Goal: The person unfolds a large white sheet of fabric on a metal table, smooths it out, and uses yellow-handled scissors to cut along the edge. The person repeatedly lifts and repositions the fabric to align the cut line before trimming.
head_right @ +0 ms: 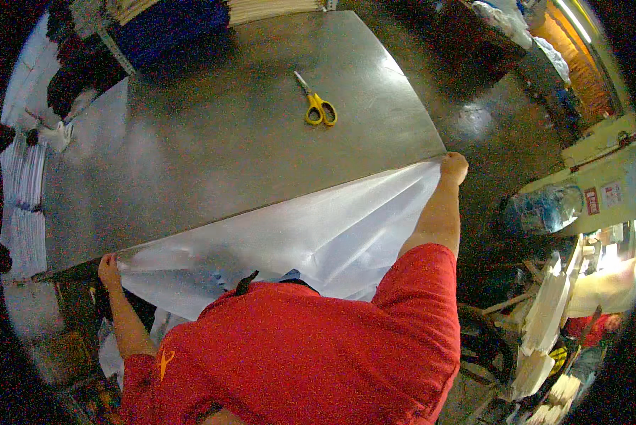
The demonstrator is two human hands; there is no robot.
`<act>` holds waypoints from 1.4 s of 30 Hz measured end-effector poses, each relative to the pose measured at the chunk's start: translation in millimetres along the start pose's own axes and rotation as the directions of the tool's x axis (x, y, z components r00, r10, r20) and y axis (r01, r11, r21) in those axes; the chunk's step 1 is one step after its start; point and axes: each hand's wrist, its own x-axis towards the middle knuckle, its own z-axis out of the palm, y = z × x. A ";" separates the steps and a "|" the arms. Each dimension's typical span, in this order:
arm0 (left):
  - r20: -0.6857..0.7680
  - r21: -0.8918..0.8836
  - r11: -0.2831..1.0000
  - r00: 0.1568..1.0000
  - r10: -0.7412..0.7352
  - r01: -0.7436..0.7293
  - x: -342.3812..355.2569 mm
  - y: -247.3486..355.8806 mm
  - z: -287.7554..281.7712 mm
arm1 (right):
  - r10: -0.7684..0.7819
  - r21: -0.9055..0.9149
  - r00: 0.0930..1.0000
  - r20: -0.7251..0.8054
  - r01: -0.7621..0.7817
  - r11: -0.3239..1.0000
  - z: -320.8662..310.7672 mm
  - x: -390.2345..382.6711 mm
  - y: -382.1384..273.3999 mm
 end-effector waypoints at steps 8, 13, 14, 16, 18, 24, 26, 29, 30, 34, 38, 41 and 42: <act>0.326 -0.242 0.966 0.945 -0.003 0.087 -55.0 70.9 13.1 | 0.205 0.543 0.858 -0.471 0.099 0.834 15.3 -135.2 -71.2; 0.375 -0.396 0.900 0.863 0.339 -0.181 -130.2 162.1 20.1 | -0.872 0.954 0.403 0.277 -0.224 0.199 -28.2 -381.0 -230.7; 0.435 -0.354 0.912 0.826 0.359 -0.210 -138.0 171.6 12.8 | -0.935 0.942 0.126 0.331 -0.107 0.319 -48.5 -415.5 -255.3; 0.399 -0.352 0.894 0.819 0.413 -0.279 -152.6 174.6 -9.2 | -0.982 0.994 -0.157 0.100 0.061 0.092 -90.4 -464.1 -296.6; 0.325 -0.364 0.886 0.853 0.409 -0.286 -165.1 163.6 -31.1 | -0.958 0.947 -0.276 0.073 0.320 -0.020 -123.9 -495.2 -329.1; 0.288 -0.568 0.822 0.928 0.234 -0.031 -220.1 65.0 -48.4 | -0.900 0.824 -0.376 0.222 0.565 -0.033 -197.8 -543.5 -337.5; 0.252 -0.515 0.855 0.943 0.218 -0.060 -230.9 12.7 -40.2 | -0.945 0.796 -0.278 0.175 0.604 -0.030 -208.2 -533.7 -329.3; 0.214 -0.342 0.939 0.969 0.120 -0.041 -245.2 -75.6 -35.2 | -0.986 0.907 0.106 0.127 0.390 0.159 -224.9 -476.1 -312.4; 0.216 -0.231 0.972 0.971 0.099 -0.048 -251.9 -104.6 -35.2 | -0.896 0.975 0.385 0.221 -0.082 0.206 -226.7 -455.2 -305.9; 0.232 0.120 0.986 0.962 -0.142 0.117 -294.0 -211.6 -34.0 | -0.777 0.694 0.499 -0.383 0.711 0.114 -293.5 -330.8 -246.0; 0.179 0.237 0.964 0.971 -0.162 0.117 -343.7 -276.6 -22.9 | -0.403 0.396 0.768 -0.499 0.615 0.682 -353.9 -226.1 -147.1; 0.282 0.047 0.903 0.861 -0.423 0.428 -324.2 -260.4 -26.4 | -0.204 0.481 0.862 -0.463 0.438 0.759 -337.7 -186.3 -66.2; 0.108 -0.053 0.866 0.865 -0.491 0.498 -293.8 -237.3 -30.1 | -0.152 0.500 0.881 -0.447 0.387 0.775 -326.0 -177.9 -42.3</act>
